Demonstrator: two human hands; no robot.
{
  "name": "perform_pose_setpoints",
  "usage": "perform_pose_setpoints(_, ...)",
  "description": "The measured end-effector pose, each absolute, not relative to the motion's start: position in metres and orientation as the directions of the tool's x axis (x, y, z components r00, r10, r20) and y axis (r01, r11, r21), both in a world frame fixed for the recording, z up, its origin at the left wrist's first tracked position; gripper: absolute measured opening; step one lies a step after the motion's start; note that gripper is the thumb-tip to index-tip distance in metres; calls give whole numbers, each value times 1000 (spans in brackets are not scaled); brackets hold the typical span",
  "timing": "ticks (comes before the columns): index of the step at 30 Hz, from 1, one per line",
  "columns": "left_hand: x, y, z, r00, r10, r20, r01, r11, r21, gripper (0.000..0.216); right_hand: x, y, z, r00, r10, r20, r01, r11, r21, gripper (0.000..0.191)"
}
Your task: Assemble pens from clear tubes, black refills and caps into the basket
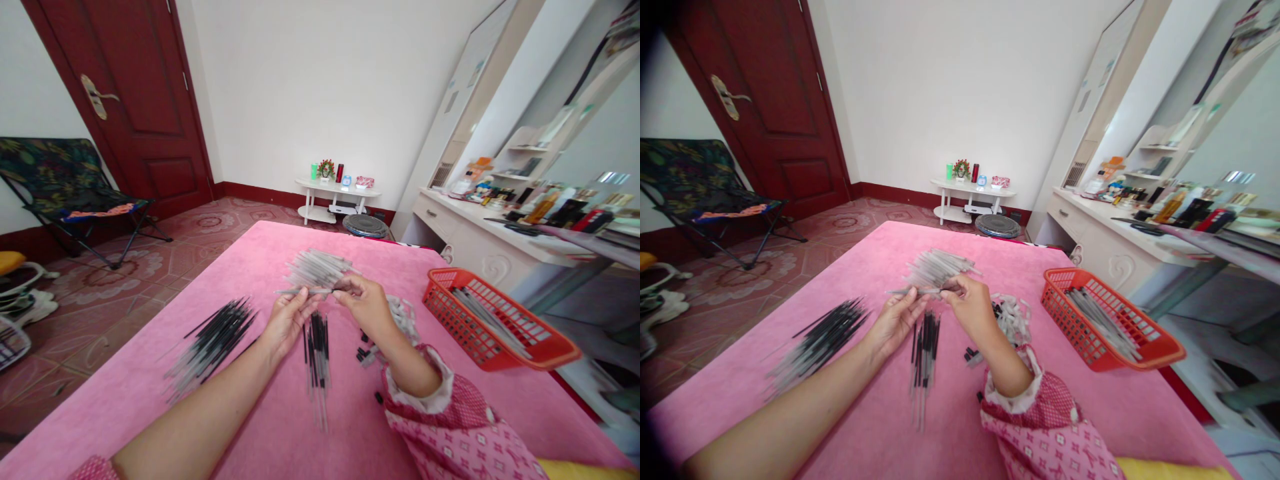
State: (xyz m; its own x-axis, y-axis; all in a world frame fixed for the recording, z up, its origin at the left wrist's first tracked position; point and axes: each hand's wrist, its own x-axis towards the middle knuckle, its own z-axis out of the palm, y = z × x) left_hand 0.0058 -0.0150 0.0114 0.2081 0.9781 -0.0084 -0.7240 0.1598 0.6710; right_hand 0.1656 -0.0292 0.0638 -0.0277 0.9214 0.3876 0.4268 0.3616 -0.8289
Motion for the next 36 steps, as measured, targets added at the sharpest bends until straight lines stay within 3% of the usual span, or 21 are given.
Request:
perform_pose_setpoints(3,6,-17,12,218,976,29,-706,137,695,17,169,-28,58,-36,927,372,461,346,-817,12)
perform_pose_setpoints(8,7,-18,12,222,973,56,-689,116,715,20,174,-26,55,-69,949,307,551,293,-782,38)
perform_pose_setpoints(14,6,-17,11,210,977,42,-674,114,730,21,173,-27,58,-113,931,347,569,348,-745,16)
perform_pose_setpoints(18,7,-17,9,223,974,40,-663,122,738,22,174,-29,59,-143,954,264,643,292,-708,41)
perform_pose_setpoints(23,6,-17,9,214,976,34,-676,123,727,21,176,-29,59,-177,932,316,635,353,-687,24)
perform_pose_setpoints(27,6,-17,10,216,976,33,-679,126,723,21,175,-30,59,-175,949,262,636,313,-705,43)
perform_pose_setpoints(31,6,-17,10,210,977,28,-676,125,726,22,173,-31,61,-152,933,327,621,347,-702,27)
perform_pose_setpoints(36,6,-17,9,222,974,41,-677,124,726,20,173,-31,63,-163,949,269,638,309,-706,40)
